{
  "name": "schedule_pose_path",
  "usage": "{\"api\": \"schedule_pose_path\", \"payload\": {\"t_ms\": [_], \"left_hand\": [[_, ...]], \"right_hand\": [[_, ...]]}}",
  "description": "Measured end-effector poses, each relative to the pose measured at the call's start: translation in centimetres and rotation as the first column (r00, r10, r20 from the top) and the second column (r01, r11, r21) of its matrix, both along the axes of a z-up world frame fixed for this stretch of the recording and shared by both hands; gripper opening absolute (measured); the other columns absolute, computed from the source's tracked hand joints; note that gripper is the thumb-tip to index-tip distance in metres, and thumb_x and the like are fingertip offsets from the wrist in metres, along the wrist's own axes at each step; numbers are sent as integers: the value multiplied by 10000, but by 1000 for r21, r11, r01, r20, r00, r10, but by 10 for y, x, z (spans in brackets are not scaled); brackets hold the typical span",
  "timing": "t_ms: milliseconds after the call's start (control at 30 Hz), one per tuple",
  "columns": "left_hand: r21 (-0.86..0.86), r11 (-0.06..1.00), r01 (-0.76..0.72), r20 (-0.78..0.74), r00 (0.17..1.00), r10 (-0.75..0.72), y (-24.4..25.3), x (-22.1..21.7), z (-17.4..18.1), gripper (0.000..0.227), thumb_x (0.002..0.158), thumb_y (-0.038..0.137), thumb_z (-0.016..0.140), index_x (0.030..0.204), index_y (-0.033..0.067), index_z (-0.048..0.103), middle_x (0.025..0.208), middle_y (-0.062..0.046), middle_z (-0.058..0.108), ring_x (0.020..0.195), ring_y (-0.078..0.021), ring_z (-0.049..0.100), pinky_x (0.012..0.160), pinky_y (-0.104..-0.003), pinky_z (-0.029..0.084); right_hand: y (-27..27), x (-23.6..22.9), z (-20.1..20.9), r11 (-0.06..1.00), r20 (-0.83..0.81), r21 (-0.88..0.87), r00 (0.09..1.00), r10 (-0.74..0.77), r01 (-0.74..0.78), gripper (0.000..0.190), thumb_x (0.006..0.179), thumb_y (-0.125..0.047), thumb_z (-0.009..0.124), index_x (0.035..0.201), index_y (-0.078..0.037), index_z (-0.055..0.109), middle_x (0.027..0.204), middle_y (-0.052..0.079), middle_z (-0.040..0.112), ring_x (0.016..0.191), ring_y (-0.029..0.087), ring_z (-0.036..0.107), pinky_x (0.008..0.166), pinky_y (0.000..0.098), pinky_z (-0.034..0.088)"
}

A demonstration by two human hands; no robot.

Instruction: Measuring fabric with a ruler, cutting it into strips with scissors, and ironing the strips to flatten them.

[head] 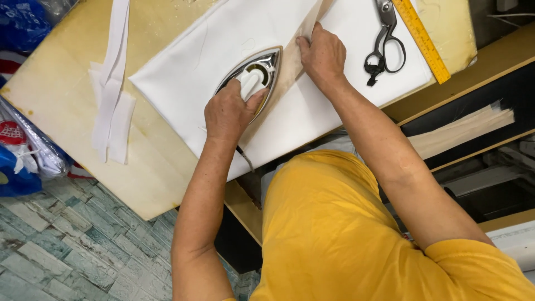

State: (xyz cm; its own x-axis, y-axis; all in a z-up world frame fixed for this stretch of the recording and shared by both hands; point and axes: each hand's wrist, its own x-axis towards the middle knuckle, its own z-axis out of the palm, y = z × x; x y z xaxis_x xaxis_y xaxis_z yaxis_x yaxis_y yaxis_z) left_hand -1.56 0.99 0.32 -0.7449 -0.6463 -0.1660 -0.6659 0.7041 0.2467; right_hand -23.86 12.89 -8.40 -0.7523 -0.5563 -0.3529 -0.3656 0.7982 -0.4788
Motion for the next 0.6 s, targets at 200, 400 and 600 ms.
{"api": "schedule_pose_path", "payload": {"t_ms": [200,400,600], "left_hand": [[2,998,60,-41,997,-60,-3,-2,-1,684,919,767,632,798,112,475,574,-70,559,480,-379,533,404,-519,422],[47,997,58,14,998,-59,-4,-11,3,685,913,766,652,797,113,482,595,-77,586,512,-387,555,430,-527,443],[59,998,27,23,999,-29,-3,-21,4,692,917,784,599,812,108,499,600,-81,605,517,-395,575,432,-532,452]], "right_hand": [[1,-1,1,1000,8,-23,1000,11,-10,320,1010,-325,663,909,-49,537,736,127,685,631,395,630,549,520,469],[1,-1,4,1000,31,-22,999,8,-7,310,1014,-332,652,933,-56,539,761,118,689,664,398,631,583,516,475],[1,-1,2,999,-4,-30,1000,25,-25,303,1016,-330,676,943,-56,570,745,112,693,635,373,644,546,511,488]]}}
